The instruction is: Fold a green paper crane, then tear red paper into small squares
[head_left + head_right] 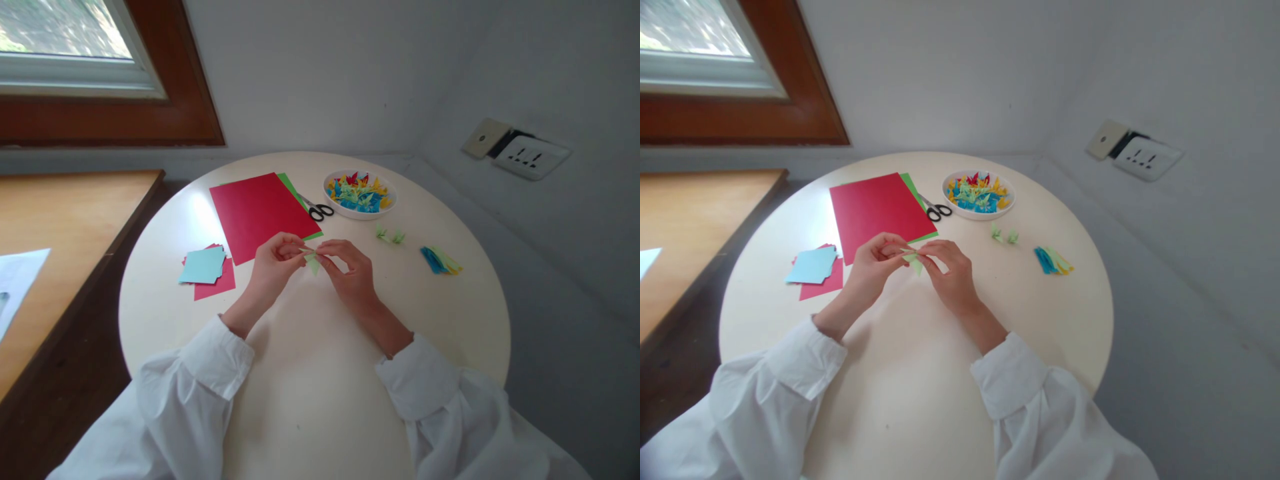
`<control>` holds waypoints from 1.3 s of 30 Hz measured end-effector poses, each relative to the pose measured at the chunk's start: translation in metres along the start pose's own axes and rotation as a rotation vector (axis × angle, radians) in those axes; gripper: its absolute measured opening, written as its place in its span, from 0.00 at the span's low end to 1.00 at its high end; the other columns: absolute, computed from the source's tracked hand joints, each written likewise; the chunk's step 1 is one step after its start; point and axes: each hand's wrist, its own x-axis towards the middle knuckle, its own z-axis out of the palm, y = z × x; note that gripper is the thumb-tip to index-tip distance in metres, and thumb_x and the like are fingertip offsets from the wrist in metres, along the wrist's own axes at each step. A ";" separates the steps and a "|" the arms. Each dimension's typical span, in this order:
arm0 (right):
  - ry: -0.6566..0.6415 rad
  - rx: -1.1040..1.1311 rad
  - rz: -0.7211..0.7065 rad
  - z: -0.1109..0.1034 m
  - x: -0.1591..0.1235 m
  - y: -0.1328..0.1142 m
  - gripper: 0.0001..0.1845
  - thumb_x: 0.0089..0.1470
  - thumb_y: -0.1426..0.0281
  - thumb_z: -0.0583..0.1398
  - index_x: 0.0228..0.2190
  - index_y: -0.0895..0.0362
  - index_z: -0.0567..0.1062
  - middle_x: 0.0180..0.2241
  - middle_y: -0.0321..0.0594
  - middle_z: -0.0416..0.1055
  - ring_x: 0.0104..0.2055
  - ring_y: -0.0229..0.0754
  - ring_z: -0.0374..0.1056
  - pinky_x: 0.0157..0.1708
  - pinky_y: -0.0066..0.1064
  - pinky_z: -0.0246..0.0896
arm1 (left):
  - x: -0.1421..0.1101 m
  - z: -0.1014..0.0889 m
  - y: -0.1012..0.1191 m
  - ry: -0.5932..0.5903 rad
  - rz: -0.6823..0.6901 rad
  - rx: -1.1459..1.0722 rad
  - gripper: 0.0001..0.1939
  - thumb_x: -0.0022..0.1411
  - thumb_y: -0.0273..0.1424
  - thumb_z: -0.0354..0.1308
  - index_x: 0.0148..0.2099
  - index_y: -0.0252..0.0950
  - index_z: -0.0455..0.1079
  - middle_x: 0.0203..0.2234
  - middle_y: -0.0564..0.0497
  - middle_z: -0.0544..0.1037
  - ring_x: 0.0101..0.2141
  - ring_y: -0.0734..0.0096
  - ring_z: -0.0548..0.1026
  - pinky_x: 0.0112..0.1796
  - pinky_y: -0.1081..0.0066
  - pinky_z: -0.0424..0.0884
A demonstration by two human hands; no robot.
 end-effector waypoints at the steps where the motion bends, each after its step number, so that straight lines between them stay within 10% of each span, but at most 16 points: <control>1: -0.005 0.000 -0.003 0.000 0.000 0.000 0.03 0.53 0.72 0.60 0.30 0.53 0.75 0.33 0.38 0.75 0.38 0.40 0.71 0.40 0.35 0.68 | 0.000 0.000 0.000 0.004 -0.019 -0.023 0.11 0.42 0.29 0.64 0.30 0.35 0.68 0.22 0.55 0.75 0.24 0.75 0.72 0.28 0.74 0.68; 13: -0.001 0.014 -0.002 0.001 0.001 -0.004 0.04 0.52 0.74 0.60 0.29 0.53 0.75 0.30 0.37 0.74 0.34 0.38 0.70 0.34 0.31 0.66 | -0.003 0.005 -0.004 0.061 -0.217 -0.229 0.09 0.38 0.28 0.67 0.26 0.33 0.74 0.22 0.53 0.75 0.25 0.77 0.71 0.31 0.74 0.66; 39: 0.062 -0.051 0.006 0.000 0.001 -0.005 0.05 0.52 0.75 0.60 0.28 0.54 0.75 0.30 0.38 0.73 0.33 0.37 0.69 0.31 0.29 0.67 | -0.004 0.006 -0.009 -0.011 -0.118 -0.160 0.11 0.43 0.32 0.68 0.32 0.35 0.77 0.27 0.50 0.78 0.29 0.74 0.71 0.33 0.73 0.65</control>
